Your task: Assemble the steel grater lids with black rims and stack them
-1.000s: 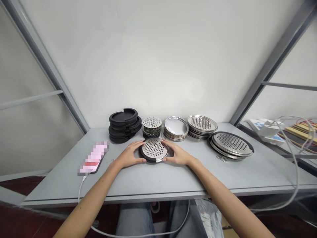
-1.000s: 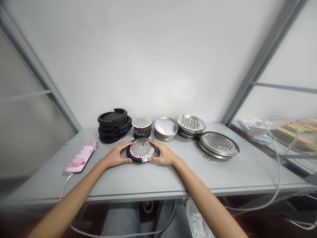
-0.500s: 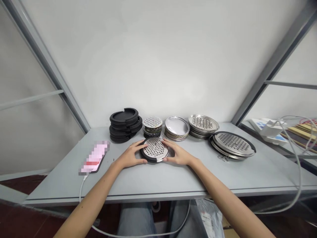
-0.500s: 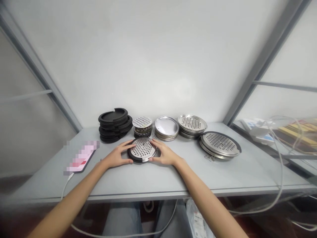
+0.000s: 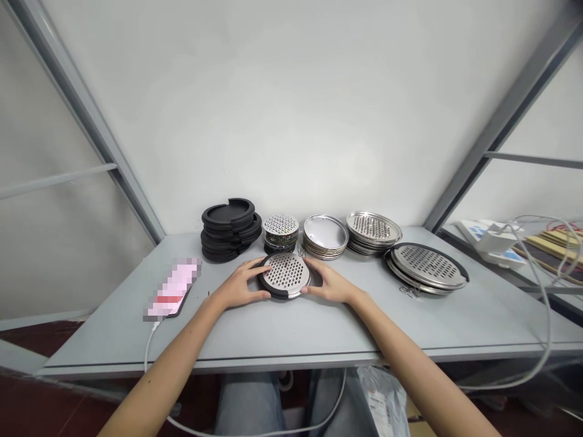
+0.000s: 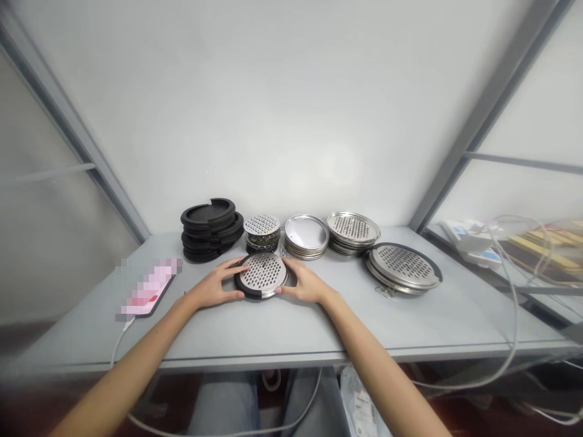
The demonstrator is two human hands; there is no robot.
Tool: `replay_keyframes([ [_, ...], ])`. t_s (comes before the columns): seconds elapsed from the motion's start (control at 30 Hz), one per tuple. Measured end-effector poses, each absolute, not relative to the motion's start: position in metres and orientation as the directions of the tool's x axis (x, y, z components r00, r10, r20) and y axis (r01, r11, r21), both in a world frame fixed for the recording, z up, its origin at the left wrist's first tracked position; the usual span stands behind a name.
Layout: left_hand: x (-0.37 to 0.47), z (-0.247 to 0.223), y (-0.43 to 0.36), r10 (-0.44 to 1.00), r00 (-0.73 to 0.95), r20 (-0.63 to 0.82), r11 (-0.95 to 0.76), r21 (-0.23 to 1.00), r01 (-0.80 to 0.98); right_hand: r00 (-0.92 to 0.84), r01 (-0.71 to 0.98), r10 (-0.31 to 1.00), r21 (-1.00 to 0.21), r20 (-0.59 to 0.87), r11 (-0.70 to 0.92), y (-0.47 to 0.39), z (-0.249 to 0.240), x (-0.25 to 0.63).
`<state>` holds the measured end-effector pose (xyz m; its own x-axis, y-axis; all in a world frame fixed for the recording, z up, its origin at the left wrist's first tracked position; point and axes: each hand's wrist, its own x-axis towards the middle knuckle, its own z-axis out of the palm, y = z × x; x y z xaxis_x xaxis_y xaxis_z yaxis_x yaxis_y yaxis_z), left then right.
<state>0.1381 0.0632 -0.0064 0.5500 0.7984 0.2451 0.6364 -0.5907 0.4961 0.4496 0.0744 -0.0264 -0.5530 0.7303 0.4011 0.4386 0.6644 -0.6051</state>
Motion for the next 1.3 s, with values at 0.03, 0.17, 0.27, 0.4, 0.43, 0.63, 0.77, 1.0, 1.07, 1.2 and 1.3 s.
replay_keyframes([
  [0.03, 0.1381, -0.0066, 0.0634, 0.801, 0.548, 0.242, -0.587, 0.497, 0.639, -0.551, 0.443, 0.732, -0.603, 0.401, 0.663, 0.0741, -0.0258, 0.4495],
  [0.17, 0.1374, -0.0079, 0.0644, 0.806, 0.544, 0.234, -0.578, 0.512, 0.636, -0.523, 0.519, 0.777, -0.591, 0.351, 0.617, 0.0736, -0.0255, 0.4499],
  [0.27, 0.1368, -0.0086, 0.0648, 0.805, 0.545, 0.234, -0.579, 0.508, 0.637, -0.498, 0.561, 0.802, -0.583, 0.329, 0.588, 0.0740, -0.0257, 0.4509],
  [0.4, 0.1371, -0.0071, 0.0636, 0.804, 0.543, 0.243, -0.583, 0.502, 0.639, -0.514, 0.557, 0.781, -0.553, 0.356, 0.619, 0.0752, -0.0248, 0.4526],
  [0.43, 0.1373, -0.0065, 0.0631, 0.805, 0.542, 0.242, -0.582, 0.505, 0.638, -0.515, 0.557, 0.777, -0.547, 0.362, 0.625, 0.0752, -0.0244, 0.4529],
  [0.63, 0.1369, -0.0079, 0.0633, 0.811, 0.535, 0.236, -0.573, 0.506, 0.645, -0.520, 0.553, 0.771, -0.543, 0.367, 0.632, 0.0744, -0.0235, 0.4536],
  [0.77, 0.1360, -0.0109, 0.0655, 0.800, 0.538, 0.266, -0.591, 0.505, 0.629, -0.521, 0.538, 0.766, -0.552, 0.376, 0.637, 0.0752, -0.0244, 0.4541],
  [1.0, 0.1372, -0.0101, 0.0652, 0.798, 0.534, 0.278, -0.594, 0.509, 0.623, -0.519, 0.543, 0.783, -0.576, 0.342, 0.611, 0.0746, -0.0217, 0.4540],
  [1.07, 0.1372, -0.0100, 0.0651, 0.798, 0.534, 0.280, -0.594, 0.511, 0.621, -0.523, 0.535, 0.778, -0.577, 0.348, 0.617, 0.0745, -0.0212, 0.4539],
  [1.2, 0.1365, -0.0108, 0.0655, 0.800, 0.527, 0.288, -0.593, 0.513, 0.621, -0.525, 0.518, 0.770, -0.581, 0.363, 0.628, 0.0744, -0.0210, 0.4539],
  [1.3, 0.1363, -0.0114, 0.0656, 0.813, 0.512, 0.277, -0.576, 0.511, 0.638, -0.525, 0.519, 0.772, -0.584, 0.358, 0.624, 0.0749, -0.0222, 0.4544],
])
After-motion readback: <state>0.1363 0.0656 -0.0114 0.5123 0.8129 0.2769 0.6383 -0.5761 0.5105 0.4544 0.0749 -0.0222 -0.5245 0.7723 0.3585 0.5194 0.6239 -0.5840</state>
